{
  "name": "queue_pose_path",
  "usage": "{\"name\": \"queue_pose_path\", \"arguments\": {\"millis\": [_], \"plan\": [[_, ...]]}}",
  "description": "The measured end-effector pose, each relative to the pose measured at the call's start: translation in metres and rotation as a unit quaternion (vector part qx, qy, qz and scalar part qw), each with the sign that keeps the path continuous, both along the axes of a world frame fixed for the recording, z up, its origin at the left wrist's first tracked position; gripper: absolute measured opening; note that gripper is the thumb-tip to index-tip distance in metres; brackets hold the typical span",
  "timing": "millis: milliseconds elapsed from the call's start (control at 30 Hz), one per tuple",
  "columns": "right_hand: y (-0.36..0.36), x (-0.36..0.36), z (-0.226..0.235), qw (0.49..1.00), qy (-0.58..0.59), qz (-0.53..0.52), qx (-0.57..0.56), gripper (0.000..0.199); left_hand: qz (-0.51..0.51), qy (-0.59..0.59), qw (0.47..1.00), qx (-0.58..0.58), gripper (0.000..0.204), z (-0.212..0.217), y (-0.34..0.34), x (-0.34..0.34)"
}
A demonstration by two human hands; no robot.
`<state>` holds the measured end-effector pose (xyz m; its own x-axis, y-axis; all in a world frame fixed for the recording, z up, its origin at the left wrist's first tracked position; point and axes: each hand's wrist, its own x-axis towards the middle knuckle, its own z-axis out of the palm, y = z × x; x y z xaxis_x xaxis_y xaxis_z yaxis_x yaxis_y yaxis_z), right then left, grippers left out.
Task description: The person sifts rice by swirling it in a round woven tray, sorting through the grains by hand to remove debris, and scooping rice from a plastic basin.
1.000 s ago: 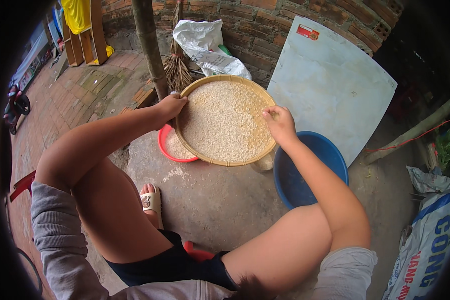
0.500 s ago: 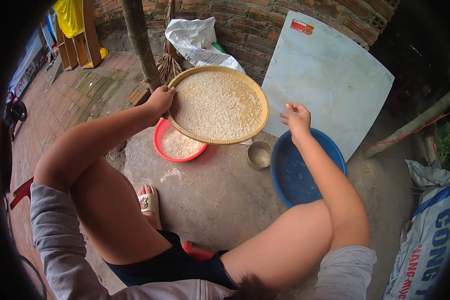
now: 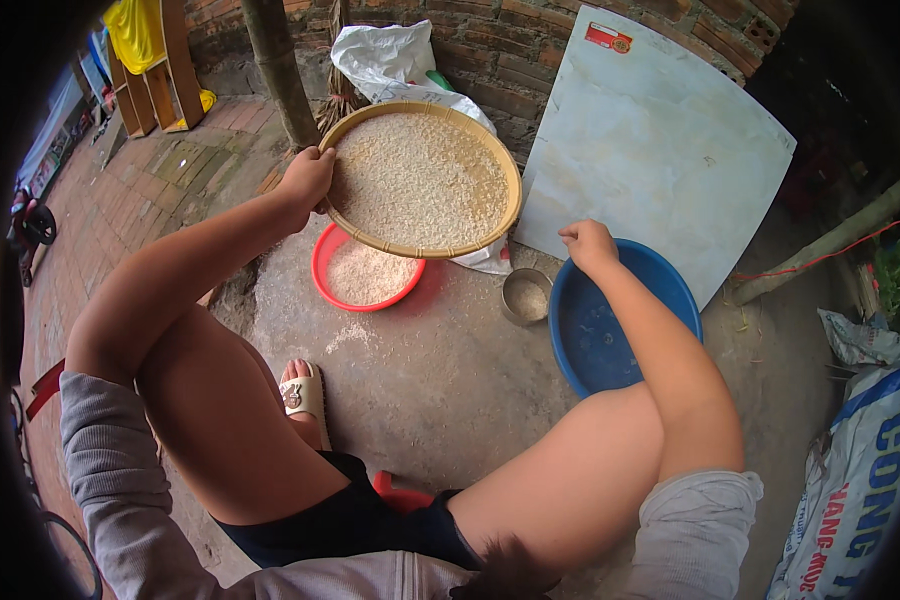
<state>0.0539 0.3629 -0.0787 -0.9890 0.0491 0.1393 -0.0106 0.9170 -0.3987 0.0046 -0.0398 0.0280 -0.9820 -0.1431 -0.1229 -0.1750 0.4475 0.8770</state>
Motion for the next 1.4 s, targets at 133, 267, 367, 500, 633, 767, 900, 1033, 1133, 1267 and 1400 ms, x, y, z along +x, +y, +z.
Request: {"name": "queue_pose_path", "arguments": {"millis": [133,267,367,500,633,767,900,1033,1133,1267,1400], "plan": [[-0.011,-0.001,0.018,0.999,0.023,-0.033,-0.005,0.015,-0.023,0.003,1.0,-0.018,0.03,0.005,-0.003,0.002],[-0.037,0.0,0.054,0.982,0.132,-0.047,-0.127,0.015,-0.04,-0.003,0.999,-0.012,0.031,0.004,-0.001,0.003],[-0.066,0.009,0.087,0.97,0.178,0.026,-0.164,0.014,-0.046,-0.023,0.998,0.027,0.031,0.006,0.004,0.008],[-0.096,0.023,0.113,0.954,0.215,0.18,-0.107,0.014,-0.081,-0.008,0.996,0.045,0.031,0.005,0.013,0.013],[-0.108,0.034,0.126,0.951,0.126,0.261,-0.108,0.015,-0.108,-0.036,0.992,0.047,0.031,0.013,0.029,0.023],[-0.112,0.039,0.132,0.937,0.038,0.337,-0.087,0.015,-0.12,-0.034,0.991,0.046,0.03,0.012,0.035,0.025],[-0.107,0.037,0.127,0.945,0.013,0.318,-0.075,0.013,-0.124,-0.037,0.991,0.037,0.033,0.007,0.042,0.023],[-0.1,0.038,0.128,0.96,0.084,0.255,-0.081,0.009,-0.1,-0.035,0.993,0.055,0.034,-0.005,0.041,0.014],[-0.099,0.04,0.136,0.954,0.201,0.207,-0.088,0.008,-0.079,-0.021,0.996,0.029,0.038,-0.005,0.036,0.006],[-0.091,0.031,0.15,0.899,0.407,0.121,-0.108,0.007,-0.029,0.008,0.999,0.011,0.032,0.003,0.015,-0.004],[-0.054,0.019,0.105,0.925,0.365,0.094,-0.035,0.008,0.019,0.0,1.0,0.022,0.033,0.021,0.004,0.004]]}}
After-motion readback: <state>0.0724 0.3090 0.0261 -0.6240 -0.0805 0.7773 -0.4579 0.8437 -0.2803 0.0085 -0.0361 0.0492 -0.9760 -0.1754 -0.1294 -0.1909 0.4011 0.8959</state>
